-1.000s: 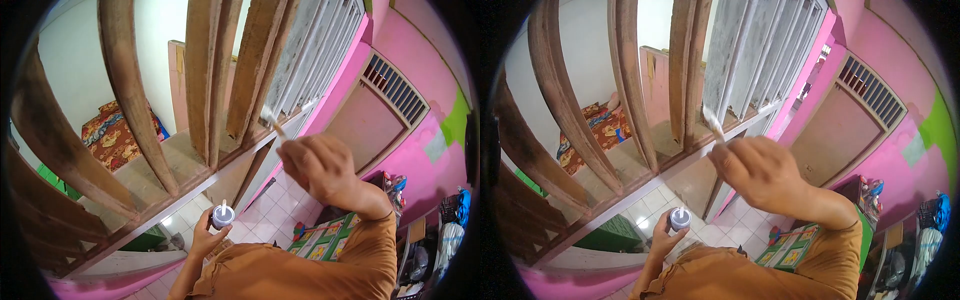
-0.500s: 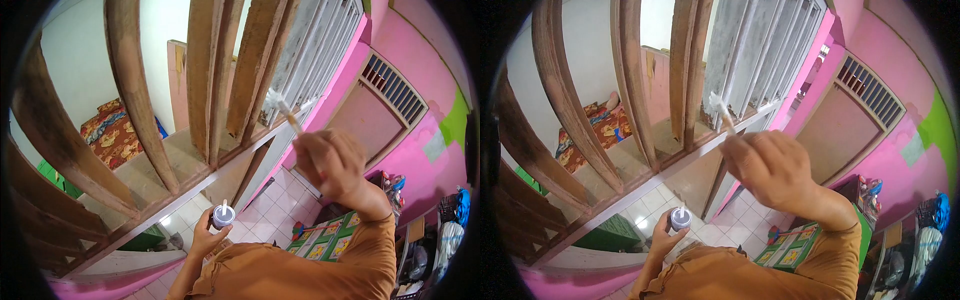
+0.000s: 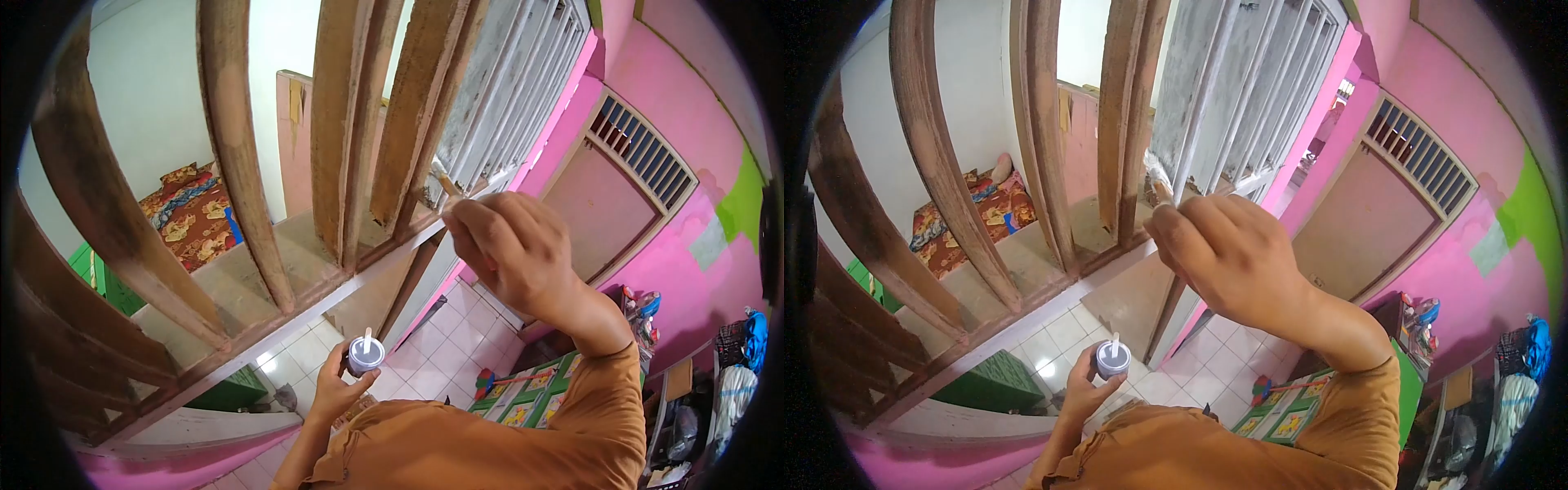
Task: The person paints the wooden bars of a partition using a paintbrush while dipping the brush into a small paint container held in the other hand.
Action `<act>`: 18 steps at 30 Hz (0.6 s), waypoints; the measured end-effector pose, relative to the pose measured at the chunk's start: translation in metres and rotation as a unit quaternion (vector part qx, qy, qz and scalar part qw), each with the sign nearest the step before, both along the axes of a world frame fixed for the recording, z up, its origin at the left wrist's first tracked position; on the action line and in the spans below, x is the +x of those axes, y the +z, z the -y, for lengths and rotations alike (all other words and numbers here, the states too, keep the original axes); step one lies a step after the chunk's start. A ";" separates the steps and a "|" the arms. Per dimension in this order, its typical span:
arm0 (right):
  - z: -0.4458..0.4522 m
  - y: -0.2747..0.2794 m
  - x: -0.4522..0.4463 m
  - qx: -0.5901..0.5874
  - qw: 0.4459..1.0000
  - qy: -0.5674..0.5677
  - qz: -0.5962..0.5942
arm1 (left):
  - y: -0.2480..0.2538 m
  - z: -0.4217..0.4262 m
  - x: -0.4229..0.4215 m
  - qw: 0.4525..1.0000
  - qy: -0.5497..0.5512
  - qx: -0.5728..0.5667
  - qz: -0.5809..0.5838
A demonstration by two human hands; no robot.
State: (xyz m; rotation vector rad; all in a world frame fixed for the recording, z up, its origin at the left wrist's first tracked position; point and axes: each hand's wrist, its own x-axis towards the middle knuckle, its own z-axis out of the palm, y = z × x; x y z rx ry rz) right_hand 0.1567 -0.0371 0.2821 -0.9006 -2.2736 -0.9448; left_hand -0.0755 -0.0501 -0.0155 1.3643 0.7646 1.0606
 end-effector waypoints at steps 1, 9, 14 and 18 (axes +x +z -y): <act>-0.006 -0.007 -0.001 0.033 0.999 0.021 0.011 | 0.000 0.000 0.000 1.000 0.003 0.005 0.003; -0.010 -0.009 -0.005 0.023 1.000 0.000 -0.016 | 0.000 -0.001 -0.003 1.000 -0.022 -0.013 -0.012; -0.008 -0.004 -0.001 -0.005 1.000 0.017 -0.023 | 0.003 0.000 0.000 1.000 -0.002 0.002 0.008; -0.003 -0.012 -0.003 -0.019 1.000 0.007 0.015 | 0.004 0.000 -0.002 1.000 -0.006 -0.002 0.003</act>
